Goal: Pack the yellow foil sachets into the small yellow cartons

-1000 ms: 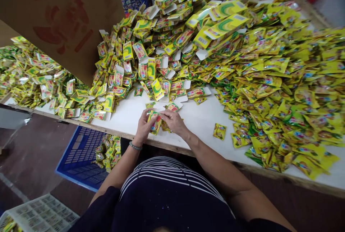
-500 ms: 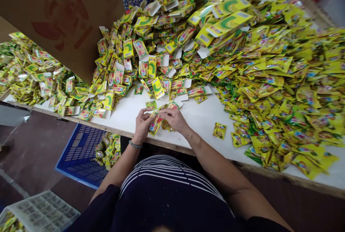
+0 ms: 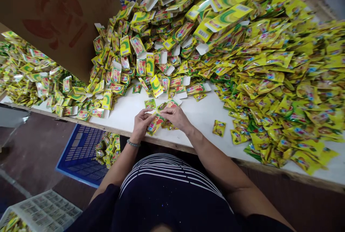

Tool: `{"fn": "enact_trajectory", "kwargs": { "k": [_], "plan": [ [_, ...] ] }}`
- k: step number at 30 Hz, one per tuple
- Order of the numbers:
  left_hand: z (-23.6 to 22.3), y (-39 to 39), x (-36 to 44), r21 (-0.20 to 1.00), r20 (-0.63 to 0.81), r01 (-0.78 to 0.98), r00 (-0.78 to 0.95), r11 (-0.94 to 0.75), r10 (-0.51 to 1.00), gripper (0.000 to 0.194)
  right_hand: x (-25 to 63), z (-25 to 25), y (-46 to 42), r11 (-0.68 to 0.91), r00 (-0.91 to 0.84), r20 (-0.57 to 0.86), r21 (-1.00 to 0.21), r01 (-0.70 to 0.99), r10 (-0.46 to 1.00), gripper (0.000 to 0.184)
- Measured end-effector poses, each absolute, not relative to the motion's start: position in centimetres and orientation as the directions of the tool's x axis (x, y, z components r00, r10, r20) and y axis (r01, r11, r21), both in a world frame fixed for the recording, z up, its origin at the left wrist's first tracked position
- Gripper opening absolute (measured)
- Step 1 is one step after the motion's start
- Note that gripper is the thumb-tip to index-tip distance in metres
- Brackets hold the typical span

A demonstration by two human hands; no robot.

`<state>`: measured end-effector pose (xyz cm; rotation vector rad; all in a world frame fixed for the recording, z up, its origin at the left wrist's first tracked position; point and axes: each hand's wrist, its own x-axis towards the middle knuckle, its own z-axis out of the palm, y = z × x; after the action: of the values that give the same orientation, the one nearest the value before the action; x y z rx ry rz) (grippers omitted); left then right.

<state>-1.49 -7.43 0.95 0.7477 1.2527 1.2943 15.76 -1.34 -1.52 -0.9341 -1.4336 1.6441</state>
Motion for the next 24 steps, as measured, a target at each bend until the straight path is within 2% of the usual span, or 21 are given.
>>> {"fn": "enact_trajectory", "kwargs": {
  "k": [6,11,16,19,21,22,24],
  "plan": [
    [1.2,-7.3,-1.2,0.928,-0.244,-0.342,-0.259,0.147,0.934,0.049,15.0,-0.8,-3.0,-0.027,-0.489,0.063,-0.984,-0.174,0.870,0.039],
    [1.5,-7.4,-1.0,0.910,-0.250,-0.395,-0.280,0.127,0.927,0.049,14.1,-0.9,-3.9,0.317,-0.374,0.319,-0.946,-0.069,0.871,0.037],
    [1.8,-7.5,-1.4,0.927,-0.283,-0.323,-0.268,0.191,0.921,0.055,13.3,-1.3,-4.2,0.543,-0.350,0.500,-0.839,0.030,0.792,0.038],
    [3.3,-8.2,-3.9,0.955,-0.294,-0.124,-0.253,0.270,0.922,0.060,12.8,-2.0,-4.6,0.642,-0.443,0.549,-0.763,0.081,0.709,0.036],
    [5.1,-9.4,-7.1,0.913,-0.335,0.170,-0.204,0.370,0.920,0.058,12.8,-2.5,-4.5,0.675,-0.531,0.533,-0.731,0.104,0.659,0.029],
    [6.1,-10.3,-9.1,0.843,-0.358,0.354,-0.194,0.406,0.913,0.054,13.0,-2.5,-4.3,0.671,-0.546,0.514,-0.731,0.124,0.662,0.026],
    [8.3,-12.0,-12.9,0.589,-0.371,0.692,-0.228,0.417,0.900,0.046,13.8,-2.3,-3.1,0.616,-0.501,0.455,-0.756,0.219,0.736,0.025]
  ]
}}
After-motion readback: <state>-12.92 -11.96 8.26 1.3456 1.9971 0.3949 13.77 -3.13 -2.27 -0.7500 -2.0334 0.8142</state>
